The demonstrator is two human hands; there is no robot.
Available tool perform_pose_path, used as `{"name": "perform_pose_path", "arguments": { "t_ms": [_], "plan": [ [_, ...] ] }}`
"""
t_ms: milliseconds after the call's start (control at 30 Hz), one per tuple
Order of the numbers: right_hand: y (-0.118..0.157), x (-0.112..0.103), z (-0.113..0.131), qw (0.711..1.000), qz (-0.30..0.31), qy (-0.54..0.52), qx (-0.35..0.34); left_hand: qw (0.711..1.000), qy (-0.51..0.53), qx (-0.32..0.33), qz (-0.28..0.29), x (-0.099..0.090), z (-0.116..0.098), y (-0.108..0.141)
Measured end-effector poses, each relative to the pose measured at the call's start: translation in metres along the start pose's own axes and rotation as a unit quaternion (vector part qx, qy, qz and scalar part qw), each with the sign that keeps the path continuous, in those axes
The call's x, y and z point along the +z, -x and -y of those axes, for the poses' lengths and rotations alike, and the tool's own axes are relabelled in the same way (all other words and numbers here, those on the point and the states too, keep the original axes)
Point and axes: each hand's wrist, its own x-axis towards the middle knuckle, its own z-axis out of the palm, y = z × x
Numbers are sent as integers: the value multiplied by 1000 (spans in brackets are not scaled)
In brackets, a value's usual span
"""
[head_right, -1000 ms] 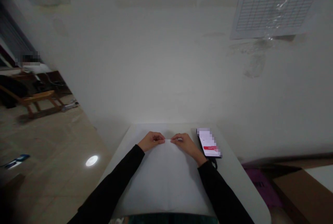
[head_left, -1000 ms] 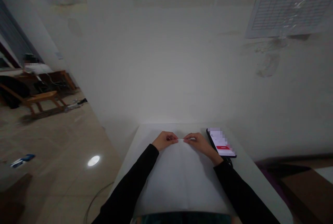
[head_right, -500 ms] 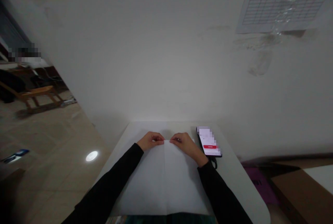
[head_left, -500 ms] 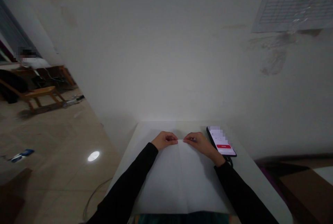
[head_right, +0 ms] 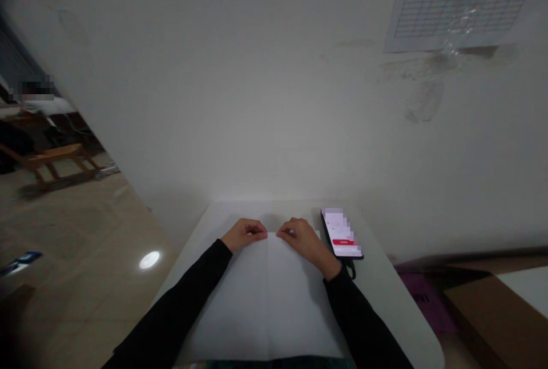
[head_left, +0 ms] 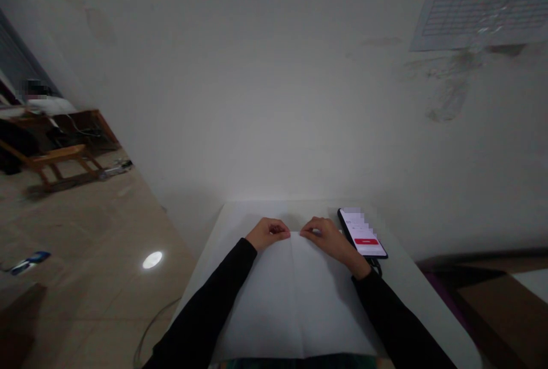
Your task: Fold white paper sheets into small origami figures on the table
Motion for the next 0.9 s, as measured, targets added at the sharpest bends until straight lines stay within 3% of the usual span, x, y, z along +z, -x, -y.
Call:
{"name": "perform_pose_path", "arguments": {
  "t_ms": [167, 667, 900],
  "plan": [
    [-1, 3, -5, 999, 9, -25, 33, 1000, -6, 5, -5, 0, 2, -1],
    [-2, 8, -9, 999, -26, -38, 20, 997, -32, 32, -65, -2, 1, 2],
    [-1, 5, -11, 999, -30, -34, 12, 998, -4, -57, 18, -12, 8, 5]
  ]
}}
